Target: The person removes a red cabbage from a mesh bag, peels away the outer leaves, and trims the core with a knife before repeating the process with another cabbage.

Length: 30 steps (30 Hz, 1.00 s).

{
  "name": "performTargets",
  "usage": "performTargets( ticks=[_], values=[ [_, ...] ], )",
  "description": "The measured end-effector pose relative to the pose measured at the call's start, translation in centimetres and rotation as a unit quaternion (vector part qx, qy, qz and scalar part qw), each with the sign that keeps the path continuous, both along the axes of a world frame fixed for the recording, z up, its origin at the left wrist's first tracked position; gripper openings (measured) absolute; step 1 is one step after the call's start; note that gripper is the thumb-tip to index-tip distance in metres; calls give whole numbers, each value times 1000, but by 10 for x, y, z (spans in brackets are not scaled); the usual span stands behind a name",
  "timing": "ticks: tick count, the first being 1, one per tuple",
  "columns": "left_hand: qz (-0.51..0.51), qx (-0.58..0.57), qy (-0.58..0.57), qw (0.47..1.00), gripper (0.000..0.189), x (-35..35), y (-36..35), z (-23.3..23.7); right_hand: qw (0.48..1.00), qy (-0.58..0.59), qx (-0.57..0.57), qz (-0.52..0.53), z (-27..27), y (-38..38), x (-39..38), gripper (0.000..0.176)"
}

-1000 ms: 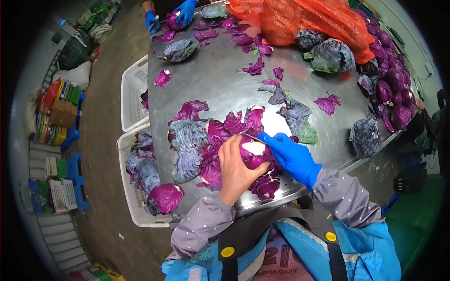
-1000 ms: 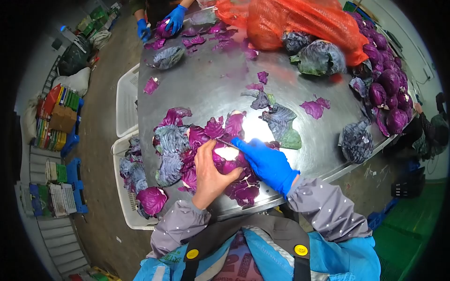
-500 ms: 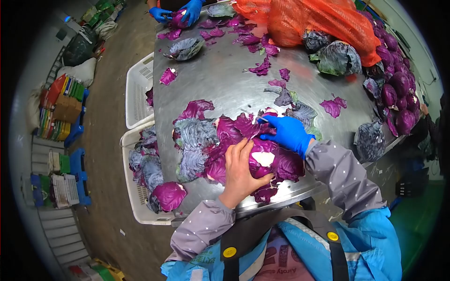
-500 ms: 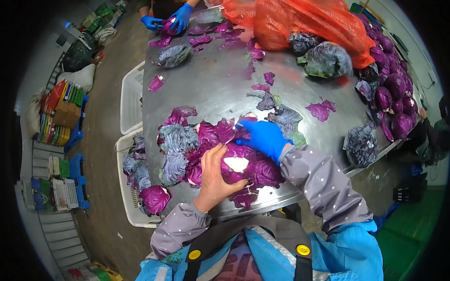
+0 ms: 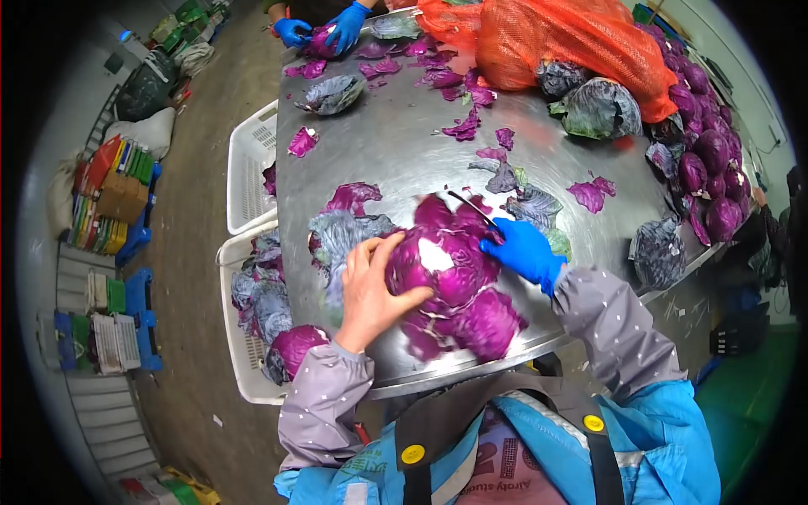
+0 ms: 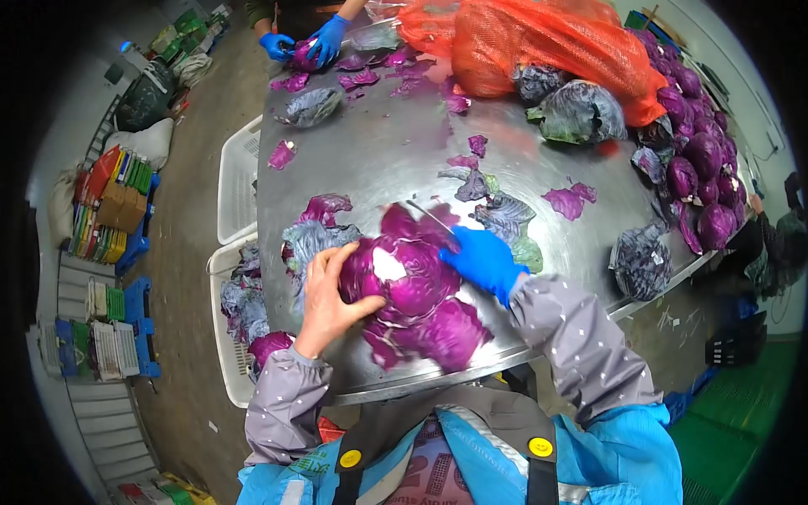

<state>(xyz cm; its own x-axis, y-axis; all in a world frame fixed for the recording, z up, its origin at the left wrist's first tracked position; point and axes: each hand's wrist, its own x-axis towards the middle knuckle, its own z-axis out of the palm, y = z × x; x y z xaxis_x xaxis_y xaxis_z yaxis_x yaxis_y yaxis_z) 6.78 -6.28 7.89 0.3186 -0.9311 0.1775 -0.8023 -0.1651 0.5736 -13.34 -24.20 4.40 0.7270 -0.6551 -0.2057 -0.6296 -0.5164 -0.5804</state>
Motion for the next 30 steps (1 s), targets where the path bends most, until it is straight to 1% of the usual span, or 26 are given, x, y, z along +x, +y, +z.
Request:
performTargets(
  ticks=[1, 2, 3, 4, 5, 6, 8, 9, 10, 12, 13, 14, 15, 16, 17, 18, 19, 20, 22, 23, 24, 25, 26, 28, 30],
  values=[
    [-1, -27, -45, 999, 67, 1, 2, 7, 995, -46, 71, -49, -9, 8, -6, 38],
    [6, -26, -44, 999, 67, 0, 5, 7, 981, -90, 142, -98, -16, 19, -12, 37],
    [29, -10, -12, 999, 59, -1, 10, 6, 951, -166, 221, -142, -19, 37, -16, 37],
    [51, 6, 20, 998, 51, -4, 15, 6, 906, -240, 297, -185, -22, 56, -20, 36],
    [85, -16, 72, 994, 35, -13, 17, 3, 887, -271, 317, -197, -13, 73, -22, 38],
    [87, -21, 115, 989, 49, -22, 20, -2, 882, -298, 311, -193, -20, 89, -24, 43],
    [126, -40, -2, 991, 74, -51, 19, -10, 846, -157, 460, -221, 19, 105, -23, 45],
    [141, -10, -12, 990, 94, -57, 17, -16, 871, -214, 410, -167, -2, 108, -28, 44],
    [145, -9, -13, 989, 94, -58, 15, -21, 871, -214, 412, -164, -3, 104, -33, 44],
    [168, -22, 21, 985, 95, -54, 10, -27, 823, -234, 468, -222, -4, 89, -43, 43],
    [157, -25, 50, 986, 94, -51, 10, -27, 871, -133, 402, -250, -11, 74, -52, 46],
    [162, -27, 51, 985, 94, -51, 9, -26, 901, -95, 365, -212, -34, 58, -69, 51],
    [144, -27, 18, 989, 94, -51, 8, -24, 953, -78, 244, -161, -24, 53, -70, 47],
    [126, -26, -16, 992, 93, -52, 7, -22, 985, -60, 119, -108, -10, 49, -71, 44],
    [116, -14, -26, 993, 95, -55, 4, -20, 985, -60, 120, -108, 2, 48, -65, 44],
    [115, -14, -26, 993, 95, -59, 1, -17, 987, -135, 47, -73, 14, 50, -53, 42],
    [111, 4, -35, 993, 97, -63, -2, -14, 977, -209, -28, -37, 20, 54, -42, 41],
    [106, 21, -44, 993, 99, -65, -4, -10, 977, -209, -29, -39, 22, 59, -34, 41],
    [95, 33, -49, 994, 102, -63, -4, -6, 955, -274, -71, 83, 24, 69, -18, 48],
    [71, 41, -43, 996, 103, -60, -2, -5, 955, -275, -71, 82, 25, 73, -14, 48],
    [48, 49, -37, 997, 104, -57, -1, -4, 959, -269, -41, 74, 25, 77, -12, 52],
    [50, 50, -38, 997, 104, -56, -1, -5, 963, -263, -10, 66, 26, 81, -10, 57],
    [57, 37, -32, 997, 102, -55, -2, -5, 962, -263, -11, 69, 29, 81, -8, 57],
    [62, 23, -27, 997, 101, -56, -5, -4, 973, -223, 28, 48, 33, 83, -6, 60],
    [93, 29, -38, 995, 98, -63, -11, 0, 976, -213, 14, 37, 28, 86, -6, 61]
  ],
)
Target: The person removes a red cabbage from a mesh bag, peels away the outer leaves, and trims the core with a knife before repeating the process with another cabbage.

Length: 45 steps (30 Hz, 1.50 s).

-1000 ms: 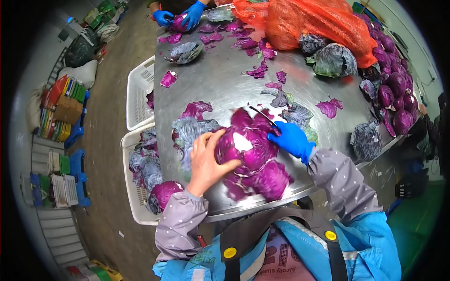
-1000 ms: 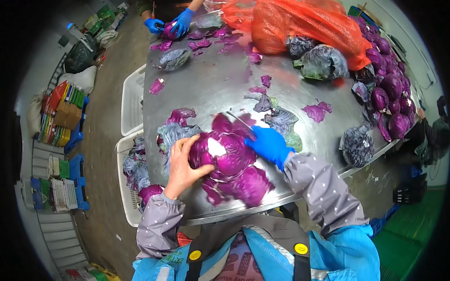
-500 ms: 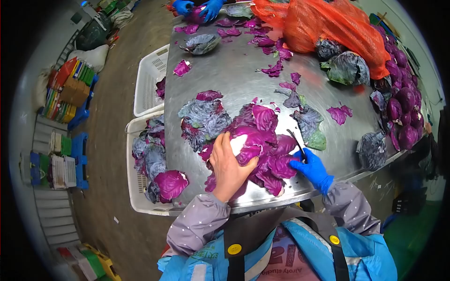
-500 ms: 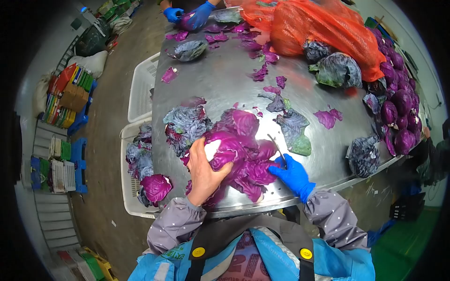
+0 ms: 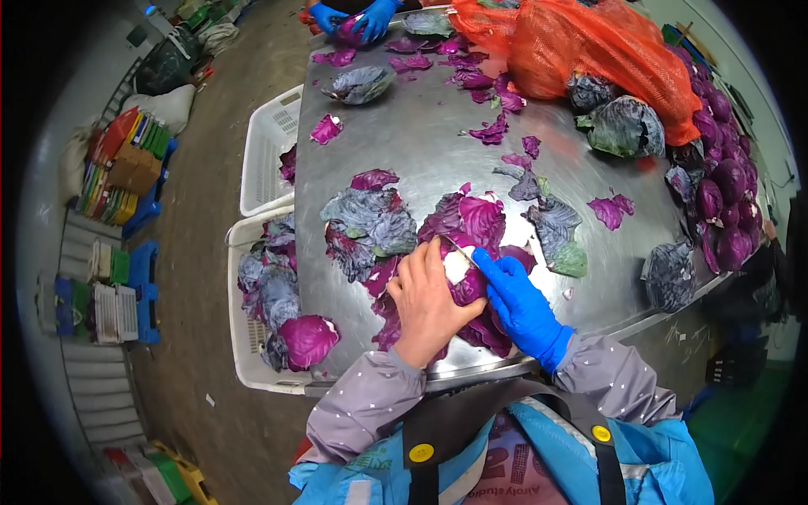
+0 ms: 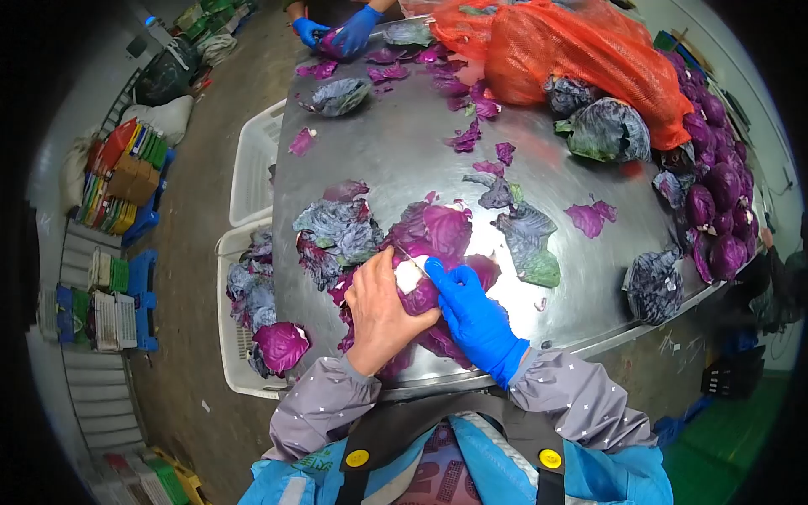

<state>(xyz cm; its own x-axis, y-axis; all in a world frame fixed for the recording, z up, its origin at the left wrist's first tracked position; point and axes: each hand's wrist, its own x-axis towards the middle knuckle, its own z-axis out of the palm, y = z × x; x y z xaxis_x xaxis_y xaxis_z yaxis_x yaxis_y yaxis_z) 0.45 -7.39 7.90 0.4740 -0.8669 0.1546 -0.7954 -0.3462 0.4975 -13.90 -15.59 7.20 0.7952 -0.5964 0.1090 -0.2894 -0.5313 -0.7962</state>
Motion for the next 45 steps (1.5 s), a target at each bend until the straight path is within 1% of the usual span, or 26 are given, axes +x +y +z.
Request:
performTargets(
  ticks=[2, 4, 7, 8, 11, 12, 15, 18, 19, 22, 23, 24, 26, 28, 29, 30, 32, 33, 34, 36, 37, 38, 39, 40, 42, 45],
  values=[
    [5, -16, -21, 1000, 96, -5, -6, -4, 1000, 11, -15, -15, 3, -2, 3, 62],
    [26, -29, -42, 998, 95, -9, -13, -6, 988, 143, -13, -49, 13, -5, 9, 57],
    [28, -39, -78, 996, 92, -11, -26, -10, 984, 160, -44, -61, 13, -22, 25, 52],
    [26, -39, -77, 996, 92, -12, -29, -9, 984, 160, -43, -64, 11, -30, 27, 52],
    [27, -35, -73, 996, 91, -10, -33, -7, 986, 109, -125, 21, -4, -63, 31, 54],
    [21, -42, -70, 996, 91, -7, -31, -8, 986, 108, -125, 20, -2, -66, 33, 54],
    [18, -47, -63, 997, 90, -3, -28, -13, 975, 175, -124, 53, -8, -69, 35, 55],
    [19, -47, -58, 997, 90, 0, -25, -14, 997, 59, -48, 16, -28, -81, 44, 35],
    [12, -50, -55, 997, 90, 0, -24, -15, 991, 116, -68, 19, -23, -85, 44, 30],
    [1, -57, -45, 997, 88, 0, -20, -10, 991, 104, -85, 22, -29, -87, 44, 31],
    [-5, -55, -36, 998, 87, -2, -15, -9, 988, 118, 38, -87, -42, -100, 37, 31],
    [-21, -58, -35, 998, 90, -7, -4, -10, 989, 118, -35, -83, -89, -120, 20, 30],
    [-43, -83, -57, 994, 93, -14, 20, -24, 988, 76, 5, -137, -101, -109, 9, 28],
    [-57, -94, 1, 994, 96, -7, 33, -29, 975, 19, 157, -153, -95, -104, 5, 28],
    [-46, -87, 12, 995, 97, -4, 37, -29, 958, -53, 249, -128, -101, -105, -2, 28],
    [-33, -83, 21, 996, 98, -1, 39, -28, 960, -55, 246, -124, -89, -99, -5, 28],
    [-8, -85, 42, 995, 97, -2, 39, -24, 946, 91, 278, -137, -40, -80, -22, 29],
    [14, -77, 68, 995, 95, -6, 41, -23, 947, 95, 278, -133, -23, -69, -29, 29],
    [18, -79, 68, 994, 95, -6, 39, -28, 952, 81, 262, -135, -8, -61, -33, 27],
    [55, -148, 109, 981, 94, -6, 32, -38, 956, 68, 249, -137, 2, -56, -40, 26],
    [59, -150, 100, 982, 90, -9, 31, -37, 990, 59, 114, -65, 3, -61, -47, 27],
    [62, -150, 101, 982, 90, -8, 29, -37, 999, 48, -22, 9, 6, -64, -51, 28],
    [45, -146, 92, 984, 90, -7, 28, -37, 991, 59, -98, 62, 14, -62, -52, 25],
    [27, -140, 82, 986, 89, -7, 29, -37, 992, 60, -96, 63, 23, -58, -50, 25],
    [25, -136, 81, 987, 88, -8, 30, -37, 946, 181, -213, 166, 38, -53, -42, 22],
    [25, -126, 68, 989, 86, -9, 29, -31, 941, 176, -227, 181, 39, -59, -34, 18]
  ],
)
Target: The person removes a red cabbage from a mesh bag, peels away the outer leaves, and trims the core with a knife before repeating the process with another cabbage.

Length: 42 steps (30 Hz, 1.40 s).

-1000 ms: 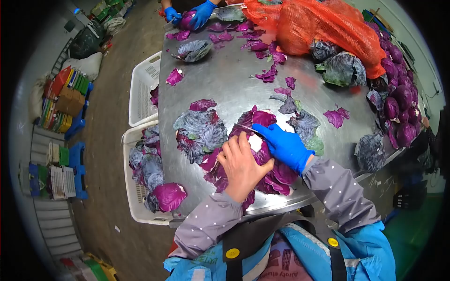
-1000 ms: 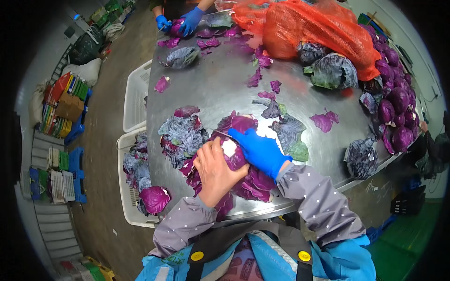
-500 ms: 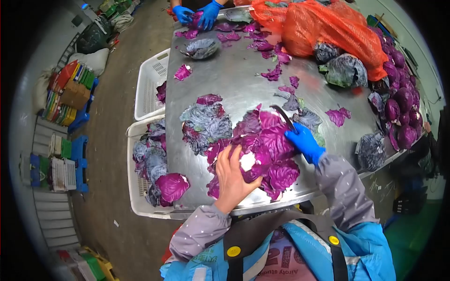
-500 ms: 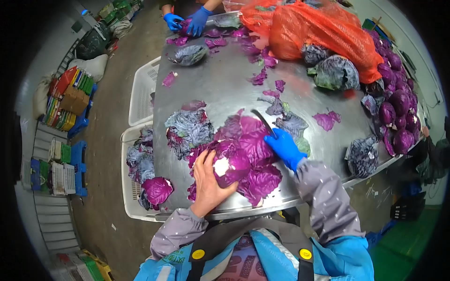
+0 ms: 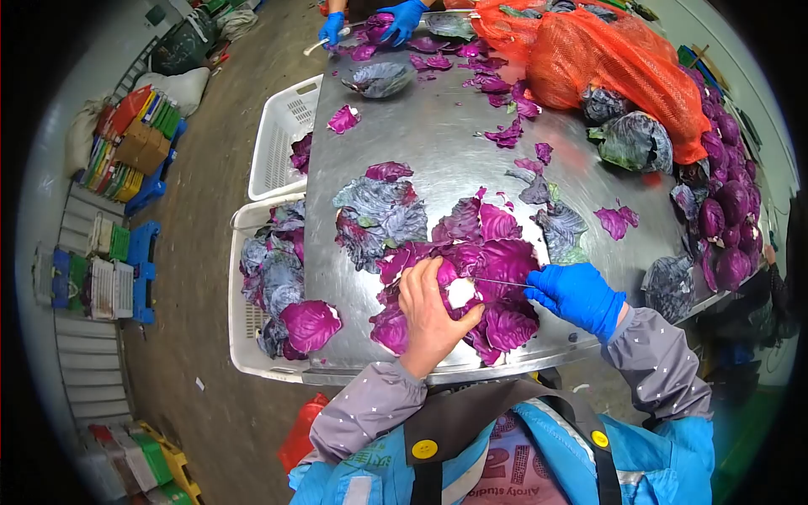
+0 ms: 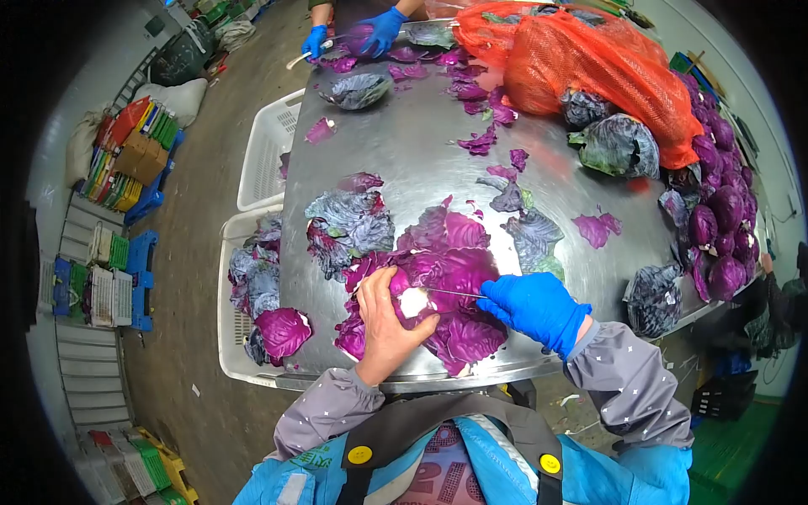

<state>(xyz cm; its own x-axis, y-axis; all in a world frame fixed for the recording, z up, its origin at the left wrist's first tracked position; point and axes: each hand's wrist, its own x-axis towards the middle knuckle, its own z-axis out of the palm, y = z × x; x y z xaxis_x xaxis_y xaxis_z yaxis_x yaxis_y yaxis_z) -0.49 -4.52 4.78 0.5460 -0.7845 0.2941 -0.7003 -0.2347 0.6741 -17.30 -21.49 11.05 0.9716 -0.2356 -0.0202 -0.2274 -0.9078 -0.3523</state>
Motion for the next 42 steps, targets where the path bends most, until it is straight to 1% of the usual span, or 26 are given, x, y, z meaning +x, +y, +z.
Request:
performTargets(
  ticks=[1, 5, 7, 8, 9, 11, 12, 14, 15, 17, 24, 26, 30, 32, 33, 35, 36, 38, 39, 41, 42],
  values=[
    [0, 9, -10, 1000, 85, 0, 0, 1, 1000, 18, -5, 13, 0, -2, 2, 18],
    [-11, 22, -23, 999, 87, 0, -1, 2, 999, 17, 4, 31, -3, -7, 8, 15],
    [-28, 31, -39, 998, 86, -5, -1, 8, 999, 50, -5, -8, -7, -6, 17, 14],
    [-47, 40, -58, 996, 86, -6, -1, 10, 998, -63, -18, -2, -23, -17, 15, 14],
    [-48, 40, -60, 996, 86, -4, -1, 9, 998, 5, -34, -57, -15, -25, 17, 16],
    [-41, 27, -33, 998, 84, -3, 0, 7, 996, -19, 0, -88, -12, -41, 12, 18],
    [-41, 26, -24, 999, 85, 1, -1, 6, 996, -16, 2, -86, -9, -39, 9, 18],
    [-48, 39, -14, 998, 86, 4, -3, 8, 999, 5, 27, 17, -1, -23, 2, 19],
    [-47, 41, -15, 998, 86, 4, -5, 11, 998, 33, 45, 29, 6, -16, 4, 19],
    [-49, 42, -18, 998, 86, 3, -7, 12, 998, 37, -6, 40, 0, -18, 1, 19],
    [-56, 41, -13, 998, 86, 3, -5, 10, 996, 63, 12, 54, 10, -15, 1, 17],
    [-54, 42, -15, 998, 86, 3, -6, 11, 997, 62, -30, 36, 8, -15, 0, 15],
    [-52, 44, -23, 997, 86, 3, -7, 11, 998, 33, -48, 18, 1, -19, 4, 14],
    [-58, 43, -24, 997, 86, 3, -7, 11, 992, 45, -119, 27, 3, -24, 10, 12],
    [-62, 42, -25, 997, 87, 3, -6, 11, 995, -6, -20, -100, -11, -33, 4, 12],
    [-78, 42, -48, 995, 86, -3, 0, 9, 974, -128, -111, -153, -19, -85, 0, 15],
    [-81, 38, -59, 994, 86, -3, 2, 10, 974, -129, -110, -153, -14, -82, 3, 15],
    [-72, 39, -49, 995, 86, 0, -1, 10, 989, -65, -30, -126, 7, -62, 8, 15],
    [-69, 36, -41, 996, 86, 4, -4, 11, 999, -32, -15, -17, 13, -48, 8, 12],
    [-74, 33, -27, 996, 86, 10, -6, 13, 995, 69, -39, 60, 17, -22, 9, 13],
    [-74, 34, -25, 996, 85, 10, -6, 13, 995, 72, -39, 59, 17, -20, 8, 13]
  ],
)
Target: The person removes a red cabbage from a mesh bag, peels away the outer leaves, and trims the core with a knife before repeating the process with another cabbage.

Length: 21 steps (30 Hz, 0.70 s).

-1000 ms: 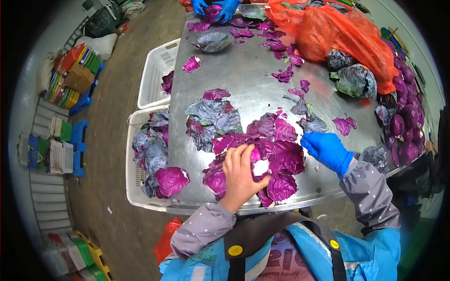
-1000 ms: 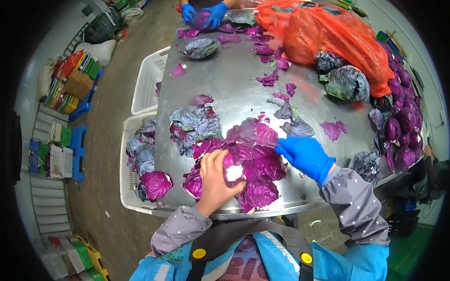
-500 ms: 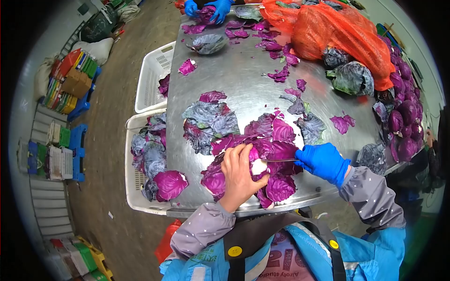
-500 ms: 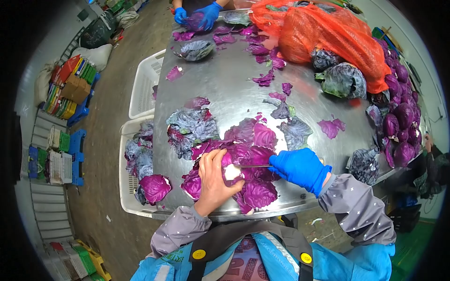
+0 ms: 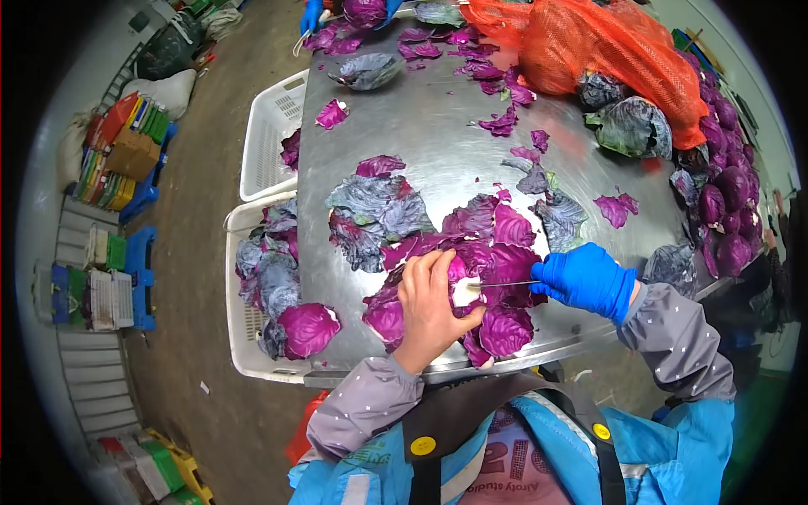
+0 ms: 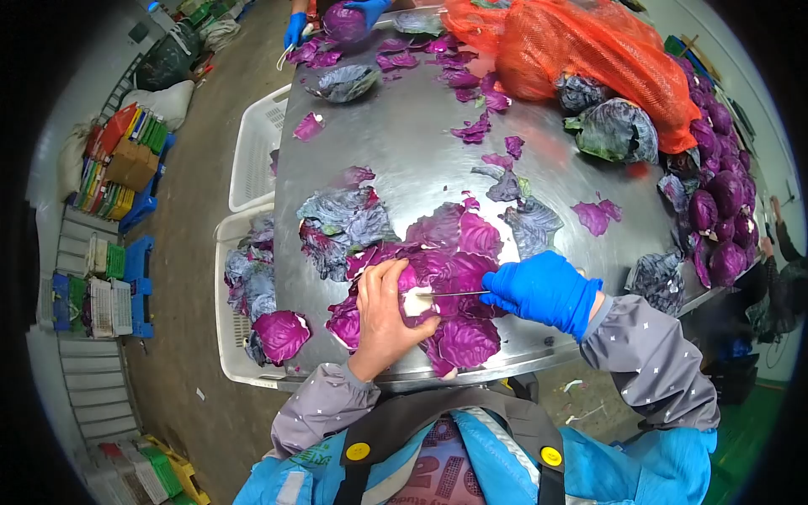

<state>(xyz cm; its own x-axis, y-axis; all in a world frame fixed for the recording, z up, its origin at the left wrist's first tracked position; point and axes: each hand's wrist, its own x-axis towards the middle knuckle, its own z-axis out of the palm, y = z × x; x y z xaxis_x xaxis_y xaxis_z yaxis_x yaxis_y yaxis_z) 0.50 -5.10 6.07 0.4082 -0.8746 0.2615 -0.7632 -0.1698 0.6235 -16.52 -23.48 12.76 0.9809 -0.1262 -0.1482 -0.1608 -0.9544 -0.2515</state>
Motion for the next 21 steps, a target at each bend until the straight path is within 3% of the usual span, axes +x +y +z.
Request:
performTargets(
  ticks=[3, 15, 18, 21],
  values=[
    [0, 8, -2, 1000, 85, -2, 0, 0, 999, 5, 20, -30, -4, 4, -3, 14],
    [4, 5, -28, 1000, 84, -7, -3, 1, 996, 8, -83, -39, -21, -21, 0, 10],
    [-1, 12, -9, 1000, 85, -4, -1, -1, 992, -79, 79, -62, -22, -12, 0, 22],
    [-5, 13, -10, 1000, 86, -3, 0, -1, 998, -37, 34, -33, -15, -16, 1, 24]
  ],
)
